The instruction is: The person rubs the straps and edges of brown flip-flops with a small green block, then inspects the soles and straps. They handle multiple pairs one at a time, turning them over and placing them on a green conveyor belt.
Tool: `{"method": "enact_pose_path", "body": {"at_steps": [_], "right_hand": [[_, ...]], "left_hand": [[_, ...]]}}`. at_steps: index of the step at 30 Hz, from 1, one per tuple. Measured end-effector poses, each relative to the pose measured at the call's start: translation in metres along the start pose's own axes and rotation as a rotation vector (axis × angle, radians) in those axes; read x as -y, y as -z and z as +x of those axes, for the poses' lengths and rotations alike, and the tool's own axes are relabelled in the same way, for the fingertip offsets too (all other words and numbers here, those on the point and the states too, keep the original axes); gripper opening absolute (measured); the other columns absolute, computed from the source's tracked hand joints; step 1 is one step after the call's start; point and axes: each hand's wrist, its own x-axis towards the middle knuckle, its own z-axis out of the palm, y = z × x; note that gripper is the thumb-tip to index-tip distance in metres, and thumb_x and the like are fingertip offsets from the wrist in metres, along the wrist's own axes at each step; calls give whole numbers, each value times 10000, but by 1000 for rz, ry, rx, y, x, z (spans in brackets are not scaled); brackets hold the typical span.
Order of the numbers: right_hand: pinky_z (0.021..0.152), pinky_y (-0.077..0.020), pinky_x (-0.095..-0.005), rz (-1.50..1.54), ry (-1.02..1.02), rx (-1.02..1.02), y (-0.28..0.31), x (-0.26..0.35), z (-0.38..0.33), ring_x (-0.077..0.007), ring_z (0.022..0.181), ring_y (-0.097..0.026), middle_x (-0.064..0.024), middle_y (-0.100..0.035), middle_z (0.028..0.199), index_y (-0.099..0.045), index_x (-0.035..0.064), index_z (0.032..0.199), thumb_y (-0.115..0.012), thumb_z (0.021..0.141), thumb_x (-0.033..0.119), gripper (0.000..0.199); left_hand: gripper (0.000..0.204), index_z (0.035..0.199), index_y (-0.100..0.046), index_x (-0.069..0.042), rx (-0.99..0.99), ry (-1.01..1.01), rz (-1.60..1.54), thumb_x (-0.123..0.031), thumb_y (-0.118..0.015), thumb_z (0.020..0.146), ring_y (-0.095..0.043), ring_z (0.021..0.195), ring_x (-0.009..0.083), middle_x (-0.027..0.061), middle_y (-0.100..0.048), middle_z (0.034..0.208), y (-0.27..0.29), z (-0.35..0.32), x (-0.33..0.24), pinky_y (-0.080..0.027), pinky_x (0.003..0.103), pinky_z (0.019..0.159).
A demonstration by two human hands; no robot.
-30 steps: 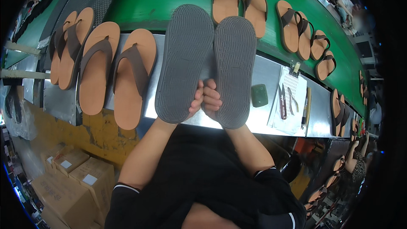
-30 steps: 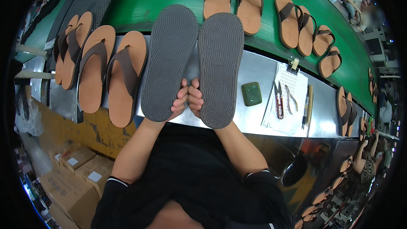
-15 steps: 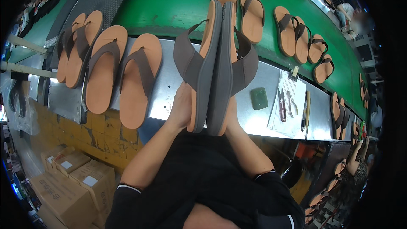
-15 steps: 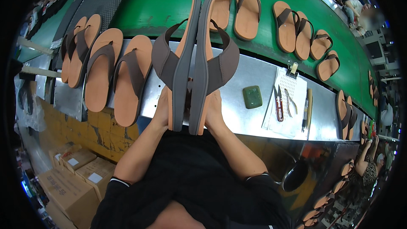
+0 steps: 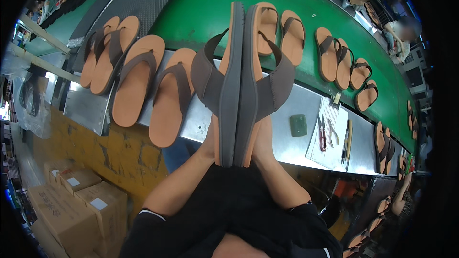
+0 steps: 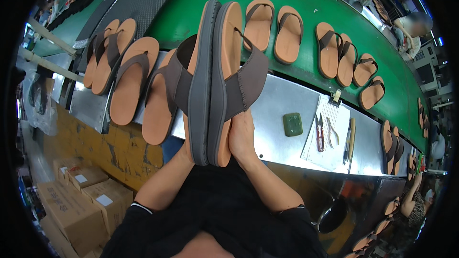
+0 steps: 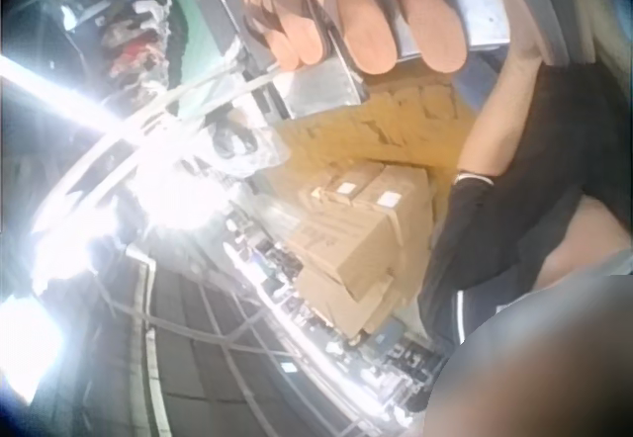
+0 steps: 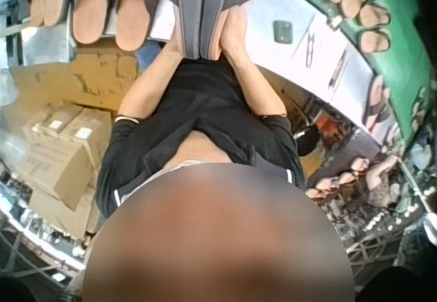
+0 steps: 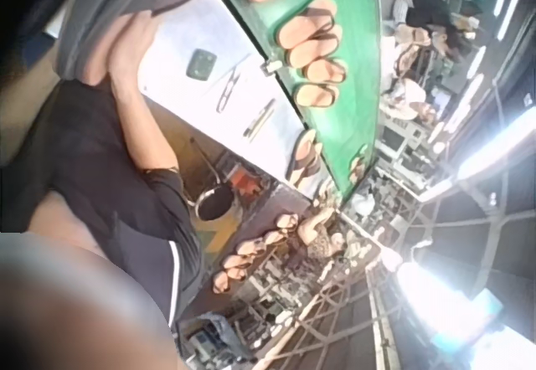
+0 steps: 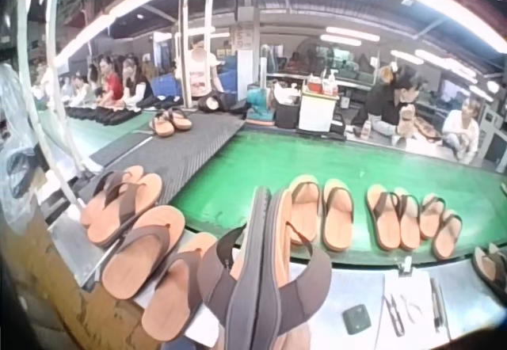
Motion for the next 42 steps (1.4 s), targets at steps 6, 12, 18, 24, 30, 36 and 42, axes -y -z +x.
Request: {"method": "enact_pose_path", "body": {"at_steps": [6,12,18,24,30,36,42], "right_hand": [[1116,-347,-362,-159,235,45,-19,36,20,-249,1343,-430,-173,-387,1482,-187,17,1554,-455,1059,226,601],[1132,-324,-376,-199,339,205,-16,70,-1,-264,1392,-379,-201,-338,1520,-148,-6,1562,-517,1021,172,678],[933,-538,-348,237,-44,346,15,53,38,-219,1174,-623,-137,-605,1288,-427,25,1417,-519,1025,406,554],[933,-575,-371,670,-230,405,41,27,43,-236,1152,-639,-161,-588,1315,-425,36,1417,-444,1036,453,566],[904,-592,-400,682,-244,303,39,24,38,-297,1161,-625,-206,-560,1336,-429,35,1432,-405,1044,449,569],[935,-573,-444,675,-226,398,39,19,36,-342,1206,-589,-246,-514,1382,-409,37,1457,-375,1050,441,575],[964,-547,-386,632,-285,363,38,11,34,-300,1197,-600,-185,-535,1382,-421,47,1452,-343,1064,452,566]], "left_hand": [[552,1400,-412,-67,77,-178,-208,-442,-532,1013,-595,1149,134,46,-556,1282,-14,4,-24,-546,285,937],[567,1416,-386,-17,-140,-489,108,-206,-660,957,-550,1216,194,103,-525,1337,-23,14,-47,-467,330,1022],[991,1551,-132,-4,-266,-775,916,-86,-794,818,-475,1304,328,212,-242,1511,-48,-10,-38,-414,393,1079],[1138,1567,-13,-47,29,-771,671,-67,-833,779,-449,1339,319,236,-116,1598,-61,-14,-24,-473,406,1044],[944,1535,-201,33,25,-527,765,-140,-808,833,-468,1318,258,181,-328,1491,-61,-21,-21,-508,359,1002],[903,1510,-247,78,33,-531,798,-157,-806,841,-500,1291,249,163,-435,1410,-58,-21,-25,-506,349,997],[904,1515,-251,64,-20,-378,691,-145,-809,835,-501,1305,241,183,-453,1444,-54,-17,-30,-487,349,1021]]}}
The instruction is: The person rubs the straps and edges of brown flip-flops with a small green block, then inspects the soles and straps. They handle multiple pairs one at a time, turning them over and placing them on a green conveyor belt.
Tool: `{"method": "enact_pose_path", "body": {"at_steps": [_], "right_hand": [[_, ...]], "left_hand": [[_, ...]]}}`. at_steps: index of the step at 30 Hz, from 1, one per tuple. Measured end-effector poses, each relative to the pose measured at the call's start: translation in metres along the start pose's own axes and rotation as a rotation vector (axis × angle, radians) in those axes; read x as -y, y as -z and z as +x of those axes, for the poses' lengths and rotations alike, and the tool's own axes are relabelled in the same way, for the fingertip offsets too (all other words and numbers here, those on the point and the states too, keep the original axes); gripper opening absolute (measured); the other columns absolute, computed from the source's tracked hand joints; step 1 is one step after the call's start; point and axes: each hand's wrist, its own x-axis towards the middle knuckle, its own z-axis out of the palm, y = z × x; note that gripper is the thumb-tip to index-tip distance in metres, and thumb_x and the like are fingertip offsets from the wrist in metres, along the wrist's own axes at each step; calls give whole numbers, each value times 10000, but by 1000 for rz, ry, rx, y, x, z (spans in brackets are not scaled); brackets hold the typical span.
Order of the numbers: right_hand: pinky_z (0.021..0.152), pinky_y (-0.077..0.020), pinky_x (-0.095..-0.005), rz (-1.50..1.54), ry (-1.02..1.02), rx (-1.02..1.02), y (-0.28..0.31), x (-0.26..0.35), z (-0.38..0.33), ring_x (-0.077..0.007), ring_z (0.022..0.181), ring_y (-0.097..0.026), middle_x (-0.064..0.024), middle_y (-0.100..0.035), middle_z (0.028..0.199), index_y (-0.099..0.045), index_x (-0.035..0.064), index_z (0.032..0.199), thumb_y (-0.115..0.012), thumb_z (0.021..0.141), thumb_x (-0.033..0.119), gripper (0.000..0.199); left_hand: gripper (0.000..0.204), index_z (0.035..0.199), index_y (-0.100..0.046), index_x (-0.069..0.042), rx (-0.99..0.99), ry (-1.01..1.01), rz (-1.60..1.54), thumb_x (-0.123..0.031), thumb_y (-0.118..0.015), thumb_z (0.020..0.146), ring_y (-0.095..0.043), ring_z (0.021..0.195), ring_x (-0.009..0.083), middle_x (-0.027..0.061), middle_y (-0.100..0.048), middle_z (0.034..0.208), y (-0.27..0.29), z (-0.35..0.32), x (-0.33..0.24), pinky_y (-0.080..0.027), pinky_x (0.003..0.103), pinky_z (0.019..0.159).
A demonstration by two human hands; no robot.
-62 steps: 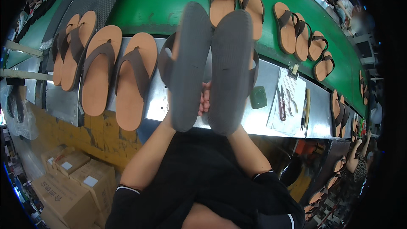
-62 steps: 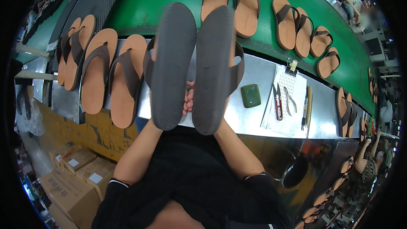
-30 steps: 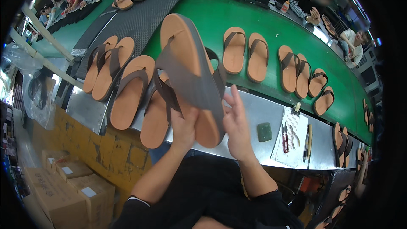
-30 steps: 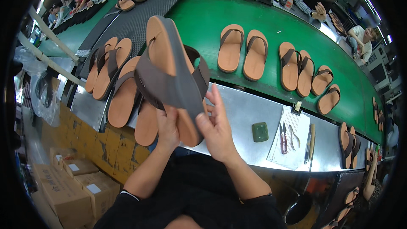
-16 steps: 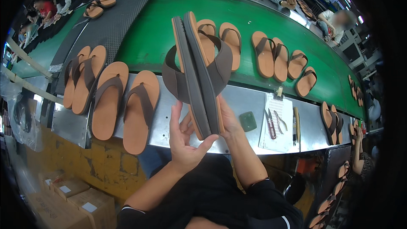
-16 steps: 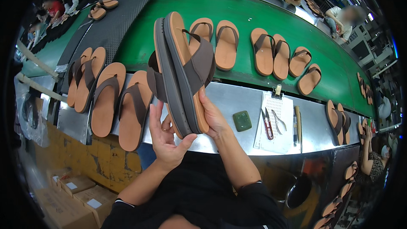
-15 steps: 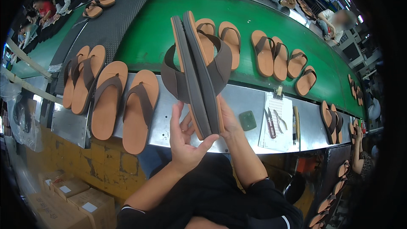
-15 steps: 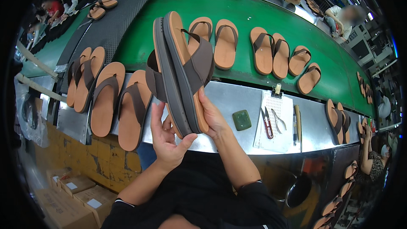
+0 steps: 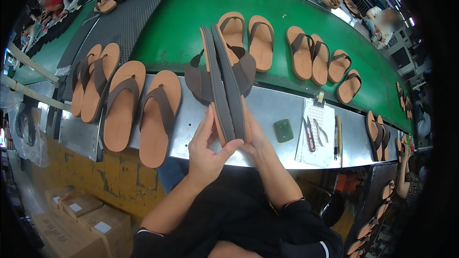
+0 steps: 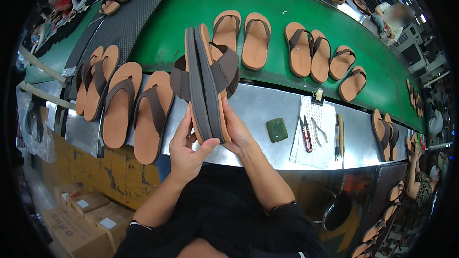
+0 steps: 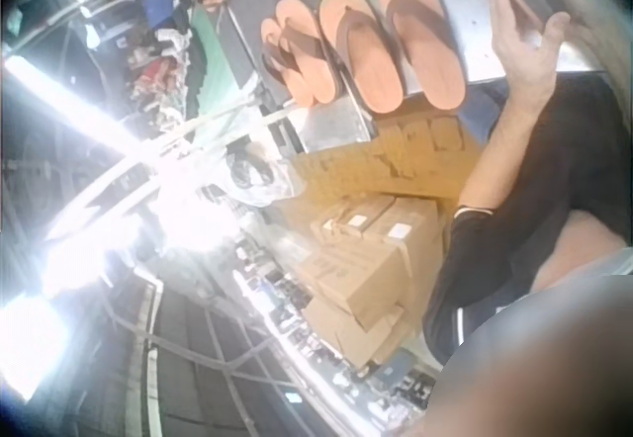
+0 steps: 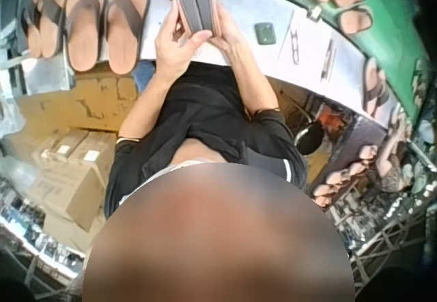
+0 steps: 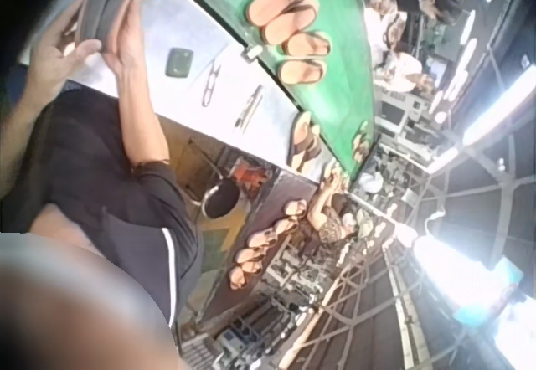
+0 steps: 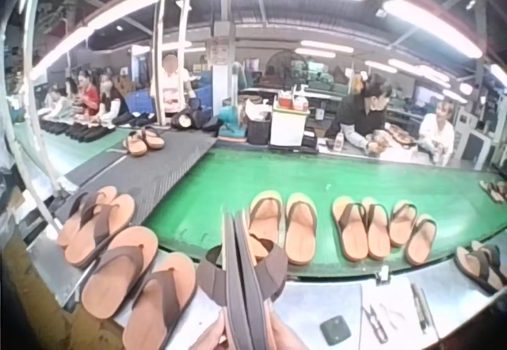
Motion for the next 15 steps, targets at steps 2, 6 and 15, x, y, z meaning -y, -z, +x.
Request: {"method": "enact_pose_path", "body": {"at_steps": [2,6,15], "right_hand": [[980,-531,-385,8,-23,-36,-2,-3,-2,-291,1208,-590,-161,-533,1389,-422,52,1453,-340,1067,450,561],[1020,-494,-448,-19,-39,-51,-13,1,-7,-281,1257,-543,-132,-516,1409,-408,64,1465,-336,1068,447,555],[1047,-442,-434,-99,-114,71,-76,36,-6,-259,1279,-528,-105,-543,1370,-425,91,1435,-283,1064,509,577]], "left_hand": [[891,1510,-271,64,17,3,15,-139,-810,829,-525,1284,239,181,-456,1451,3,2,0,-484,347,1023],[778,1460,-389,61,54,-91,314,-96,-798,816,-577,1230,229,186,-529,1400,6,9,-7,-482,345,1007],[468,1243,-621,57,-51,-221,417,-51,-767,811,-702,969,277,198,-680,1184,21,48,-51,-553,319,793]]}}
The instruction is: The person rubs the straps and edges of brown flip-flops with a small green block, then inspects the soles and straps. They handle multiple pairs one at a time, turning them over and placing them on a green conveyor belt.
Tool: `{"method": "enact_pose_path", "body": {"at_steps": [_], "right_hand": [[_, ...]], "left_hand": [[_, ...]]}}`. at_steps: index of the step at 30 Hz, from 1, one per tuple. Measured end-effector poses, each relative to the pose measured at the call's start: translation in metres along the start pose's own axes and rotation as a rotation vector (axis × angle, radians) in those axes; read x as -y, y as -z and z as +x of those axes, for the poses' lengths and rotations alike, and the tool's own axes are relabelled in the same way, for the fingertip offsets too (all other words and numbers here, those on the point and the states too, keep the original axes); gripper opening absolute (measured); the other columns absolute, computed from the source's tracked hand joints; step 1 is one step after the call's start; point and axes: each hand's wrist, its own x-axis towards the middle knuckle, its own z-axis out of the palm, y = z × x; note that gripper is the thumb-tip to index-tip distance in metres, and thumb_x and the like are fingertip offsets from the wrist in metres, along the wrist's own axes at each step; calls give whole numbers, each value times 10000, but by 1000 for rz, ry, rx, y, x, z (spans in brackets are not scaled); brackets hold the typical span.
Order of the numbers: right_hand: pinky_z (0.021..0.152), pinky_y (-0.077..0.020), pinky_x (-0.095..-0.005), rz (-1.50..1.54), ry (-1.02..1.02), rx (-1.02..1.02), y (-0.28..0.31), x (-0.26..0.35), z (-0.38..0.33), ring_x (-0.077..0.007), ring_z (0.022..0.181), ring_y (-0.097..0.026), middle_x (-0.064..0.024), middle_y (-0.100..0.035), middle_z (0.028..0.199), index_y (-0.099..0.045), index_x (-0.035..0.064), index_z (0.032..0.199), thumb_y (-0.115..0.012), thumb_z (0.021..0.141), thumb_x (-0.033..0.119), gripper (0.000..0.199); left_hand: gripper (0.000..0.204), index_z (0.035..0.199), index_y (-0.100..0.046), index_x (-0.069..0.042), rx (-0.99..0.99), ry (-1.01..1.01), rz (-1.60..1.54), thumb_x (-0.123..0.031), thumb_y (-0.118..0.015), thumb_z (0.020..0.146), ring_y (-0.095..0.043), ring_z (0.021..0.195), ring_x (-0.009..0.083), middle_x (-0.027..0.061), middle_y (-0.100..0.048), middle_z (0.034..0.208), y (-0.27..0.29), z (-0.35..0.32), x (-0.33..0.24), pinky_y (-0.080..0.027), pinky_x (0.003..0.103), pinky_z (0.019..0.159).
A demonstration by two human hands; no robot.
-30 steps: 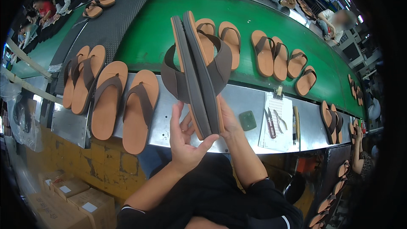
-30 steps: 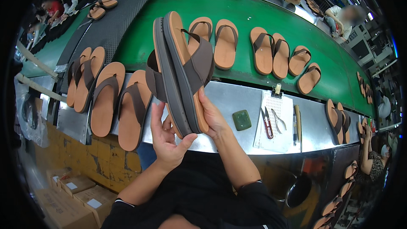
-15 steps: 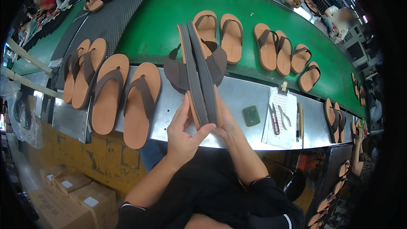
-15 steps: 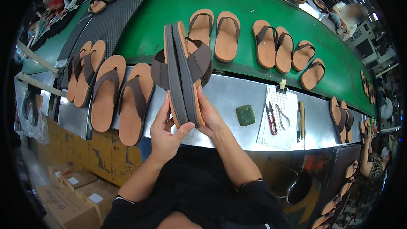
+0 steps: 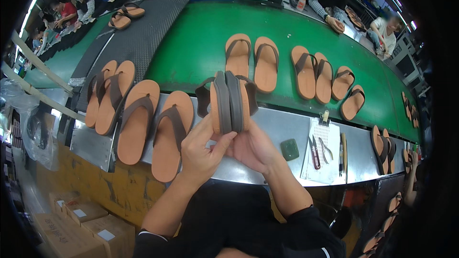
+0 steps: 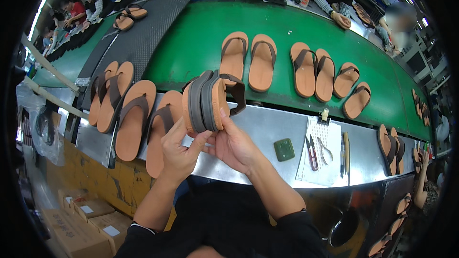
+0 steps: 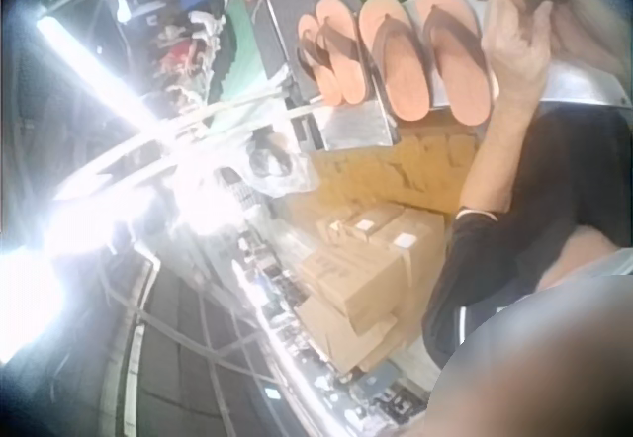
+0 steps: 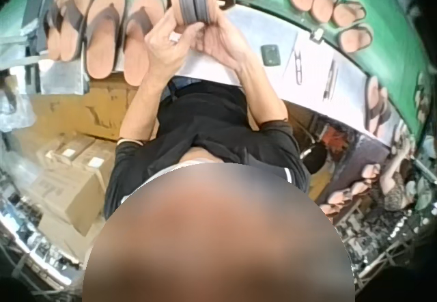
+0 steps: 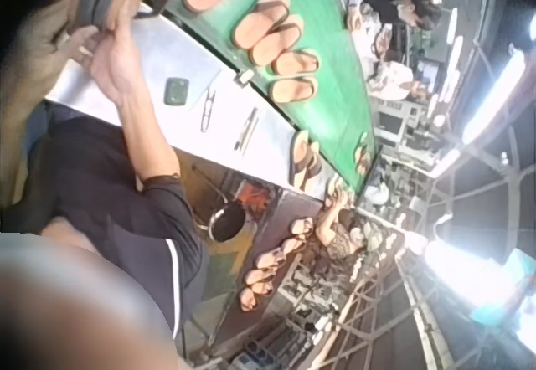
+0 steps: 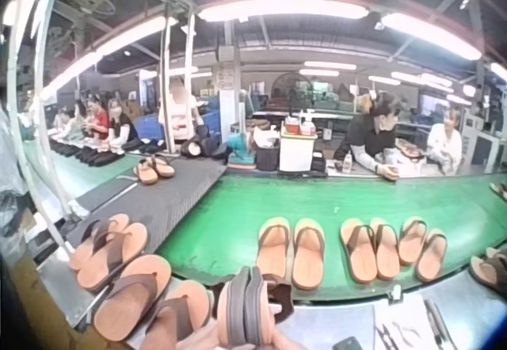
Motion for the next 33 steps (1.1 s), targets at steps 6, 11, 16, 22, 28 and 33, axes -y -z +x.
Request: {"method": "enact_pose_path", "body": {"at_steps": [6,11,16,22,28,33], "right_hand": [[1049,-437,-432,-5,-28,-5,-26,10,-1,-297,1317,-493,-116,-497,1414,-414,86,1439,-289,1066,492,565],[1054,-433,-442,4,-3,8,-25,8,-2,-309,1324,-484,-125,-493,1422,-420,78,1434,-286,1064,500,577],[1076,-418,-451,-13,18,47,-15,5,-3,-302,1308,-502,-123,-520,1404,-398,78,1456,-292,1060,517,601],[1097,-423,-451,-49,100,97,11,0,-10,-343,1297,-502,-179,-497,1408,-387,0,1447,-462,1008,323,550],[1056,-461,-381,52,201,-43,53,-13,-16,-255,1206,-584,-150,-567,1307,-383,-19,1418,-630,785,98,689],[1011,-505,-387,190,121,25,66,-27,-23,-269,1169,-610,-167,-580,1290,-399,-19,1403,-654,741,141,727]], "left_hand": [[459,1239,-628,53,-15,11,-18,-43,-765,811,-707,967,268,209,-686,1168,10,11,-8,-547,325,823],[482,1251,-620,55,-3,9,-36,-55,-771,807,-705,976,284,216,-683,1167,10,10,-8,-545,327,833],[526,1260,-607,67,-28,-43,3,-64,-789,784,-704,965,307,213,-688,1143,8,5,-8,-548,328,824],[660,1288,-546,98,-44,-175,-74,-158,-839,755,-707,938,289,209,-691,1082,2,-35,8,-551,332,812],[649,1357,-395,43,-122,82,-553,-155,-732,839,-648,1003,244,183,-613,1151,-26,-85,34,-530,354,887],[701,1441,-318,5,-236,54,-534,-137,-665,849,-537,1152,252,184,-471,1290,-19,-77,44,-490,392,963]]}}
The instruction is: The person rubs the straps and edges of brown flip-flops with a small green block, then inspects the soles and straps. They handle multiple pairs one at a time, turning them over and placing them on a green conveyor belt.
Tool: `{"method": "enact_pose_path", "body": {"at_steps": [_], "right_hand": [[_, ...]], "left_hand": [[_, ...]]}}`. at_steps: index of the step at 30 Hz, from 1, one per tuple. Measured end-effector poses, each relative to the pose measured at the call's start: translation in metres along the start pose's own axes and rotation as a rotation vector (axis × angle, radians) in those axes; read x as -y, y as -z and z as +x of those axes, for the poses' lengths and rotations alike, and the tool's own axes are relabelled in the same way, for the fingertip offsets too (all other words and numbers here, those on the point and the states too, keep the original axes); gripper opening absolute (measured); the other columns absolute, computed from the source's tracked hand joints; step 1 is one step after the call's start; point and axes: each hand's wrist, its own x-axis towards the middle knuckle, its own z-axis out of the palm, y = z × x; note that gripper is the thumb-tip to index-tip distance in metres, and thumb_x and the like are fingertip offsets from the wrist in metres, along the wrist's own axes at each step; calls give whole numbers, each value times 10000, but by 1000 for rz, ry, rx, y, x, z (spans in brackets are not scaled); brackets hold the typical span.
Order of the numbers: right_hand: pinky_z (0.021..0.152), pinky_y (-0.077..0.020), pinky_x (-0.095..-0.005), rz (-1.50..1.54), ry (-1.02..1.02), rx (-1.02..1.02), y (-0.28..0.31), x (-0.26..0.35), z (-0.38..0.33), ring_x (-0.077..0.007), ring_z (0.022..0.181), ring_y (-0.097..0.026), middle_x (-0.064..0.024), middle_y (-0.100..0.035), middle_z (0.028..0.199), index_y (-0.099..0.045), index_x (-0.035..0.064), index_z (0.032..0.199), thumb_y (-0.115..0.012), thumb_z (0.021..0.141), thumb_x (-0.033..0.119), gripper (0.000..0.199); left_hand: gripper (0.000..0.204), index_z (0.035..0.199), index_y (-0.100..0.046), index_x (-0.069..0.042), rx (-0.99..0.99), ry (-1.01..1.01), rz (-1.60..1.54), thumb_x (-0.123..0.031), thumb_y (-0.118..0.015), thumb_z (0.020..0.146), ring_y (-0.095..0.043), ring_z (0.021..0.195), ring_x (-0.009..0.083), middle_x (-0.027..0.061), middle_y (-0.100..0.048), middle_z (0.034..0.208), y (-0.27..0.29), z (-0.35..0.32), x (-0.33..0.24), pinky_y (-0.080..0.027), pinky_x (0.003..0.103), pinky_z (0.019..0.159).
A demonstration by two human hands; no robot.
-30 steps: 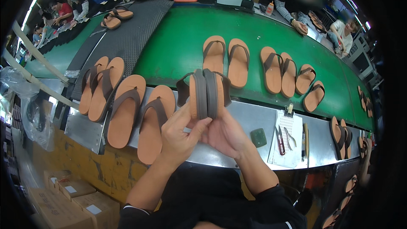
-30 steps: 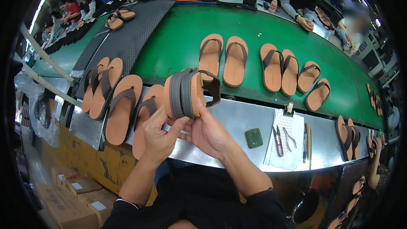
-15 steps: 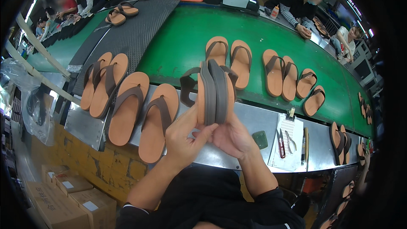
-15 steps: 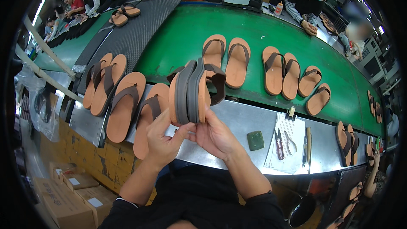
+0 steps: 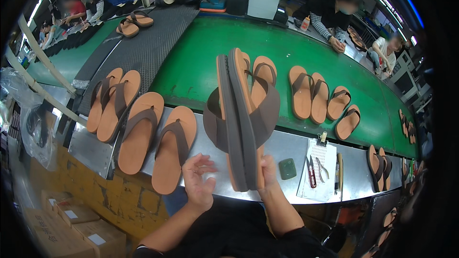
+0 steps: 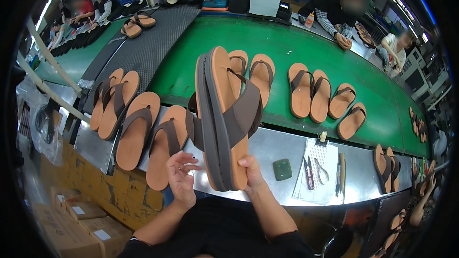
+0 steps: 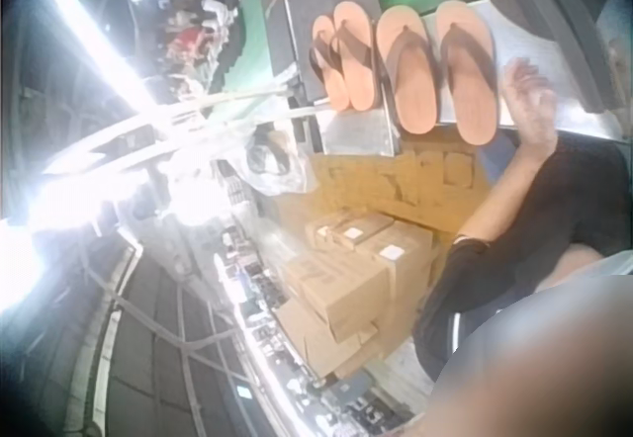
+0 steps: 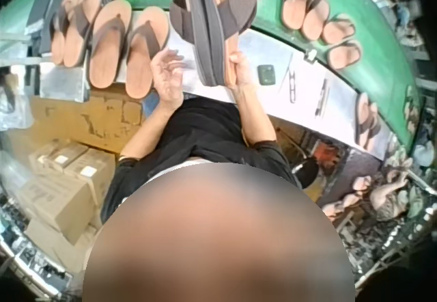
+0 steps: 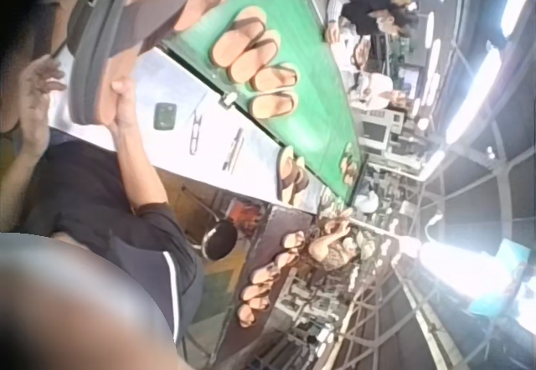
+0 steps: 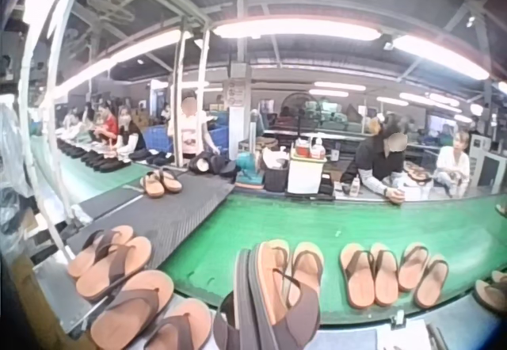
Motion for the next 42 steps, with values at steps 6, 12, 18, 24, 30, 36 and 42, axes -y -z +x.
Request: {"method": "enact_pose_path", "body": {"at_steps": [6,12,18,24,30,36,42], "right_hand": [[1041,-414,-333,-1054,324,-125,-19,-12,-3,-286,1237,-534,-155,-491,1372,-261,9,1533,-695,792,51,859],[990,-421,-413,-1113,665,84,-21,-44,-22,-250,1094,-526,-151,-505,1267,-244,13,1535,-749,810,181,899],[1121,-320,-403,-732,270,-35,-2,-45,-9,-249,1349,-407,-168,-395,1461,-182,-35,1533,-629,938,471,900],[1166,-258,-386,-682,160,-21,-19,-45,-9,-259,1415,-339,-160,-331,1523,-78,-36,1548,-728,879,402,1031],[1108,-350,-403,-804,310,0,-19,-17,-10,-252,1311,-446,-133,-454,1371,-222,-4,1494,-882,712,203,1045],[1066,-378,-435,-1533,1066,-443,5,29,-12,-300,1280,-440,-191,-419,1380,-207,3,1498,-956,581,247,1209],[1020,-368,-486,-2056,1564,-704,11,75,-31,-387,1265,-414,-243,-393,1385,-171,20,1517,-904,639,340,1188]], "left_hand": [[806,1514,-250,6,165,196,29,-129,-701,860,-398,1354,259,149,-379,1468,6,34,-2,-341,389,1127],[540,1383,-449,-24,-23,433,-512,-284,-665,962,-595,1147,162,86,-573,1298,22,31,33,-525,318,949],[583,1357,-520,-60,2,543,-634,-479,-601,958,-648,1084,173,89,-637,1248,30,18,55,-564,309,893],[532,1398,-434,-26,37,272,-92,-353,-584,1005,-523,1226,198,74,-491,1392,42,7,61,-464,347,998],[361,1219,-539,-9,136,222,76,-172,-656,918,-561,977,215,63,-574,1079,51,26,61,-459,359,843],[447,1233,-503,-3,-37,-88,298,-67,-722,849,-561,1022,165,79,-581,1093,35,43,15,-453,330,903],[515,1310,-419,-3,-190,-259,448,-172,-713,921,-553,1061,176,97,-560,1150,18,55,0,-435,306,929]]}}
